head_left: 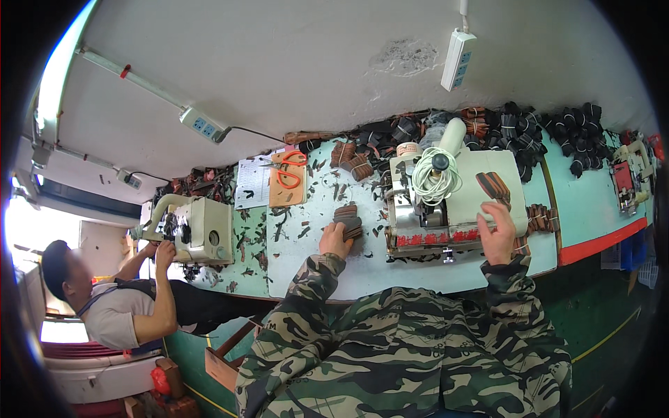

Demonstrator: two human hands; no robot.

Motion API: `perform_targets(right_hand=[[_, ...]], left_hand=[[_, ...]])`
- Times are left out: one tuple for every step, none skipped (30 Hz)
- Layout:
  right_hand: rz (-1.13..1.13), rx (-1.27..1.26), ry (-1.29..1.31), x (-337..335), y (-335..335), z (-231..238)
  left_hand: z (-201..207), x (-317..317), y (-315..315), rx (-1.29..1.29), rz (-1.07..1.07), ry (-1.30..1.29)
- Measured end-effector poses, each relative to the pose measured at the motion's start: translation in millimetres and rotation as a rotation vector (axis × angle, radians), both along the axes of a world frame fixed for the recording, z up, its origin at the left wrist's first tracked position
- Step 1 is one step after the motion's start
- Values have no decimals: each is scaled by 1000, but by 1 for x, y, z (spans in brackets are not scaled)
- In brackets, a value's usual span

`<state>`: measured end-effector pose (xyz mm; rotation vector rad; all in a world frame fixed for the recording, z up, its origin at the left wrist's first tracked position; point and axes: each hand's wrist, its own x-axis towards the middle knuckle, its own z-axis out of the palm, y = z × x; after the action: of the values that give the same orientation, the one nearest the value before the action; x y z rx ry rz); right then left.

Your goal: The person processes shoe components using a trimming or skiving machine.

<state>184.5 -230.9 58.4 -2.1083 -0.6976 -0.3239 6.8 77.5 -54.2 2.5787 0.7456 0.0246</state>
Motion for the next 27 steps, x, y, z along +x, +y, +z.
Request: perform_targets(right_hand=[[48, 13, 72, -5, 1, -2], [95, 27, 144, -11, 3, -5], [169, 13, 209, -19, 6, -7], [229, -3, 270, -28, 9, -8], [309, -47, 271, -36, 14, -9], [384, -92, 272, -45, 21, -11], [461, -109, 256, -55, 30, -18], [529, -130, 238, -65, 38, -19], [550, -154, 219, -73, 46, -17], [574, -179, 200, -78, 51, -12], [559, -181, 197, -79, 56, -9], [561, -210, 114, -79, 61, -7], [554, -247, 34, -77, 59, -1], [531, -252, 31, -73, 53, -3], [529, -381, 80, -65, 44, -8], [522, -508, 133, -56, 33, -12], [469, -488, 128, -49, 27, -4], [474, -480, 124, -41, 21, -2], [345, -427, 177, -31, 12, -1], [213, -372, 229, -21, 3, 0], [200, -367, 228, -11, -4, -3], [96, -381, 211, -3, -11, -6], [-9, -394, 196, 2, -14, -10], [-22, -388, 197, 4, -15, -15], [-32, -379, 213, 6, -12, -19], [-41, -371, 228, 8, -11, -22], [-51, -330, 211, 8, -11, -26]], left_hand=[[0, 0, -1, 1, -3, -1], [1, 0, -3, -8, -14, -28], [1, -1, -6, -18, -28, -55], [2, -1, -8, -20, -47, -59], [3, -3, -10, -45, -50, -92], [5, -5, -11, -72, -58, -124], [18, -11, -13, -83, -74, -114], [38, -13, -20, -97, -97, -108], [52, -15, -32, -98, -159, -115], [69, -15, -44, -99, -217, -124], [88, -12, -58, -83, -320, -156], [102, -8, -73, -65, -419, -186], [113, 2, -87, -83, -484, -250], [121, 14, -100, -113, -501, -291], [119, 28, -108, -165, -498, -274], [117, 43, -118, -219, -498, -254], [121, 51, -125, -210, -495, -254], [128, 58, -133, -169, -440, -307], [131, 65, -142, -134, -398, -365], [126, 70, -148, -133, -412, -367], [117, 75, -152, -246, -387, -363], [113, 79, -156, -359, -363, -355], [109, 85, -160, -359, -393, -351], [107, 90, -163, -356, -407, -349], [110, 97, -166, -575, -353, -188], [112, 104, -170, -788, -292, -23], [111, 111, -174, -946, -213, -26]])
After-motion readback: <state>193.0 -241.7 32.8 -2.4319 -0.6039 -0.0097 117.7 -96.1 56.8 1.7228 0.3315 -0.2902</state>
